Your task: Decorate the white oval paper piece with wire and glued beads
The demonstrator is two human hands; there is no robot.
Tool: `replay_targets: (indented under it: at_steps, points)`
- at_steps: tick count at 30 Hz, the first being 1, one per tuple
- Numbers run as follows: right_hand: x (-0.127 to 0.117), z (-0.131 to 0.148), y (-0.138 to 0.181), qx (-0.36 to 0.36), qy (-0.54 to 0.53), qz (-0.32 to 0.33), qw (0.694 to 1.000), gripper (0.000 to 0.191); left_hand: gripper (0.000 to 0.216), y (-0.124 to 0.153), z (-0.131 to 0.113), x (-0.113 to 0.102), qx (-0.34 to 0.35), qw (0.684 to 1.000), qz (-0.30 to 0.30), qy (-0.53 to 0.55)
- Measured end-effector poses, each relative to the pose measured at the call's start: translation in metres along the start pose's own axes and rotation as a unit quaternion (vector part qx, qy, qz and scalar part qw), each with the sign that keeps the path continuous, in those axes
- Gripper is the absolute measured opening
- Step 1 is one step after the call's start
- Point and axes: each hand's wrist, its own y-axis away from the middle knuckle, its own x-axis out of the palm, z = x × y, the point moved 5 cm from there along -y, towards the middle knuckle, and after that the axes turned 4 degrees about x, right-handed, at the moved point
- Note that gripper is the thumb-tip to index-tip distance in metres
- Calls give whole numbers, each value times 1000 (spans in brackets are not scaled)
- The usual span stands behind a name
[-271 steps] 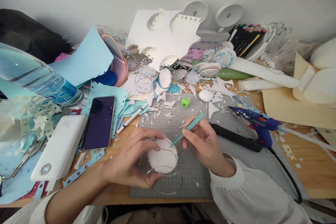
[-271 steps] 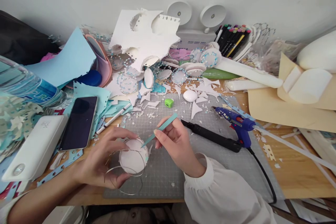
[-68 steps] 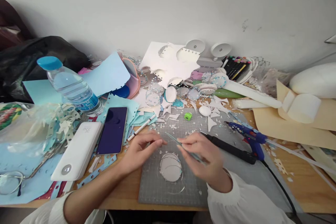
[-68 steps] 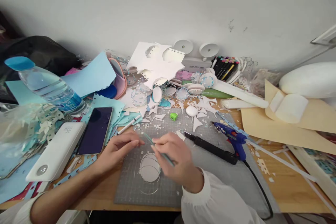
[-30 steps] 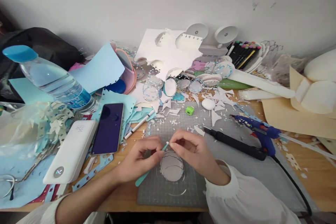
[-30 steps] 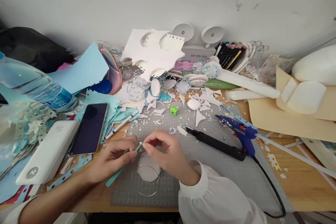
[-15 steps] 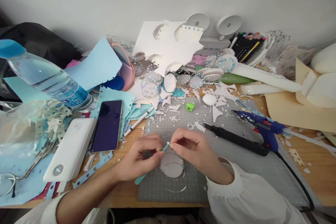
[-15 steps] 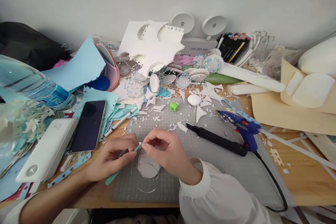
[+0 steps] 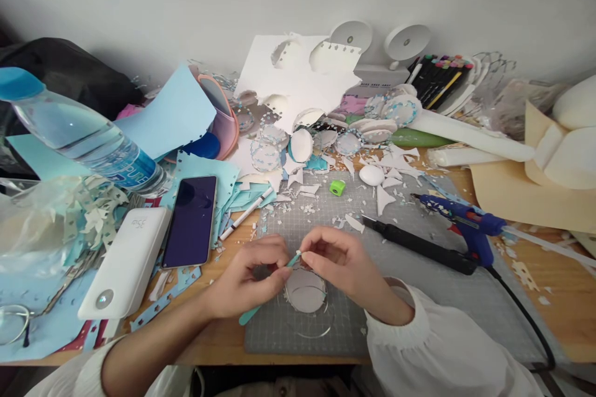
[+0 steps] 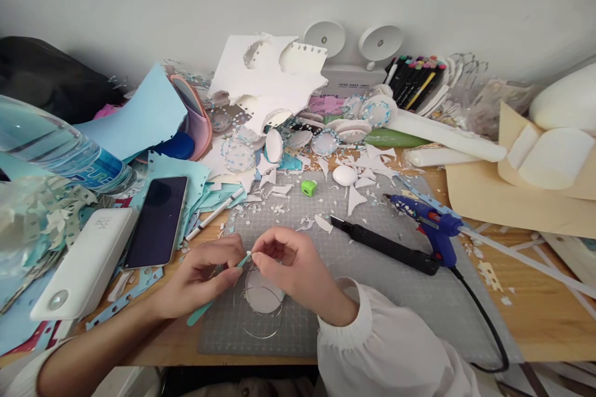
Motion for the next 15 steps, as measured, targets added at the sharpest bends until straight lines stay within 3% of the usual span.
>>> replay_targets:
  at_steps: [15]
  points:
    - [0,-5,0,21,-13,-14,1000,6,28,-3,-2,0,7,1000,9,-12]
